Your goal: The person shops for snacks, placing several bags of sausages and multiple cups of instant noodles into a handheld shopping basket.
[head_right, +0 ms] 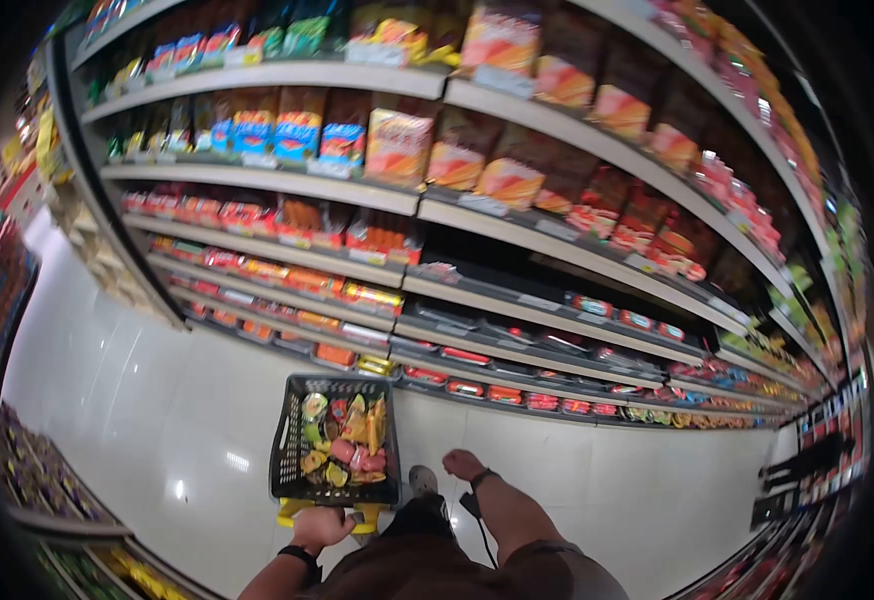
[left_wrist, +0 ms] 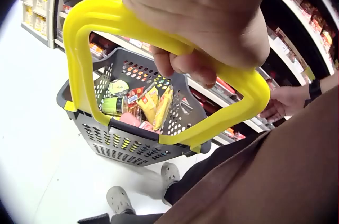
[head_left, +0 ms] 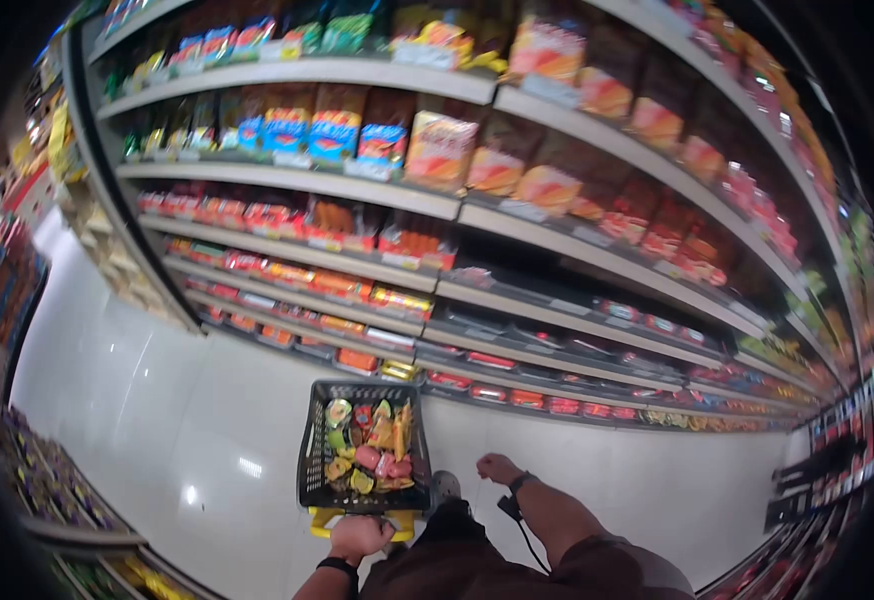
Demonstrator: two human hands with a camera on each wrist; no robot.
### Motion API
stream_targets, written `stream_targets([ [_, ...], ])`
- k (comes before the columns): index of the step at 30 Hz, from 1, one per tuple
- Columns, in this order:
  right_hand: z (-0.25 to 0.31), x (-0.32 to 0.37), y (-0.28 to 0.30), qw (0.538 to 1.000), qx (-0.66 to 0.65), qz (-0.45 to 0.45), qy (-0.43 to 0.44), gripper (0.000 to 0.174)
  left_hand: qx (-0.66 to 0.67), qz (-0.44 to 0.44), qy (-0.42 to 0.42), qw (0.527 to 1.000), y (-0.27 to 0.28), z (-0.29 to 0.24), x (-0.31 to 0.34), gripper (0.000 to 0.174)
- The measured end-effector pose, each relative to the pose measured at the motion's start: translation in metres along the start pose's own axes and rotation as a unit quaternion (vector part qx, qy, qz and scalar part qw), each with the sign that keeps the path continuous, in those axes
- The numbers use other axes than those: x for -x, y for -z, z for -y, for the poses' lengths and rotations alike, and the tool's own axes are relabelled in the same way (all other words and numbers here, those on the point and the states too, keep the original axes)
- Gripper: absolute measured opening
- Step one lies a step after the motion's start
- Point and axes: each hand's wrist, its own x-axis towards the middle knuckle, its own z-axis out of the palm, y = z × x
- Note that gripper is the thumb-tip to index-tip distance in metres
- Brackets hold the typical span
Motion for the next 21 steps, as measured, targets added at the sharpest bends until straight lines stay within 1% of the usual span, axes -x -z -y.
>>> stream_targets([
  [2, -0.045, 0.033, -0.007, 0.999, 0.023, -0.035, -0.017, 0.029, -0.007, 0.001, 0.001, 1.0, 0.0, -0.001, -0.001, 0.044],
  [3, -0.062, 0.054, -0.013, 0.997, 0.022, -0.044, -0.056, 0.03, -0.008, -0.005, -0.001, 1.0, 0.002, -0.001, 0.001, 0.045],
  [4, -0.092, 0.066, -0.017, 0.99, 0.139, 0.015, -0.002, 0.031, -0.01, -0.005, -0.005, 1.0, 0.001, 0.0, -0.001, 0.046],
  [5, -0.085, 0.095, -0.026, 0.983, 0.165, 0.024, -0.073, 0.014, -0.019, 0.007, -0.002, 1.0, 0.003, -0.001, -0.001, 0.049],
  [6, -0.186, 0.084, -0.046, 0.923, 0.304, 0.007, 0.235, 0.011, -0.025, 0.008, -0.011, 1.0, -0.002, 0.003, -0.005, 0.052],
  [7, -0.194, 0.107, -0.048, 0.867, 0.404, 0.03, 0.292, 0.01, -0.03, 0.01, -0.02, 0.999, -0.005, 0.006, -0.01, 0.054],
  [8, -0.195, 0.129, -0.055, 0.93, 0.327, 0.07, 0.155, 0.011, -0.035, 0.006, -0.03, 0.999, -0.003, 0.006, -0.01, 0.054],
  [9, -0.192, 0.153, -0.062, 0.966, 0.235, 0.108, 0.016, 0.012, -0.031, 0.026, -0.049, 0.998, 0.002, 0.004, -0.008, 0.059],
  [10, -0.179, 0.175, -0.065, 0.982, 0.082, 0.083, -0.15, 0.015, -0.03, 0.048, -0.067, 0.996, 0.006, 0.004, -0.008, 0.065],
  [11, -0.169, 0.186, -0.065, 0.947, -0.08, 0.057, -0.304, 0.018, -0.041, 0.045, -0.077, 0.995, 0.006, 0.006, -0.01, 0.065],
  [12, -0.173, 0.195, -0.068, 0.967, -0.008, 0.062, -0.248, 0.021, -0.059, 0.063, -0.103, 0.991, 0.002, 0.009, -0.012, 0.066],
  [13, -0.168, 0.199, -0.066, 0.968, -0.02, 0.053, -0.245, 0.021, -0.077, 0.082, -0.127, 0.985, -0.001, 0.013, -0.013, 0.068],
  [15, -0.161, 0.21, -0.06, 0.951, -0.091, 0.026, -0.296, 0.022, -0.081, 0.087, -0.156, 0.981, -0.013, 0.025, -0.017, 0.065],
  [16, -0.187, 0.207, -0.063, 0.987, -0.011, 0.006, -0.163, 0.025, -0.071, 0.094, -0.176, 0.977, -0.017, 0.027, -0.021, 0.062],
  [17, -0.211, 0.19, -0.067, 0.987, -0.022, -0.005, -0.161, 0.025, -0.06, 0.101, -0.196, 0.974, -0.016, 0.022, -0.027, 0.06],
  [18, -0.234, 0.175, -0.068, 0.995, -0.036, -0.026, -0.093, 0.028, -0.063, 0.136, -0.07, 0.986, 0.031, -0.02, 0.006, 0.072],
  [19, -0.248, 0.17, -0.066, 0.997, -0.048, -0.047, -0.025, 0.031, -0.042, 0.171, -0.058, 0.983, 0.045, -0.033, 0.014, 0.074],
  [20, -0.163, 0.214, -0.033, 0.967, -0.178, -0.069, -0.167, 0.037, -0.019, 0.145, -0.076, 0.986, 0.033, -0.024, 0.01, 0.074],
  [21, -0.161, 0.215, -0.021, 0.966, -0.186, -0.077, -0.163, 0.037, 0.003, 0.119, -0.094, 0.988, 0.022, -0.017, 0.006, 0.075],
])
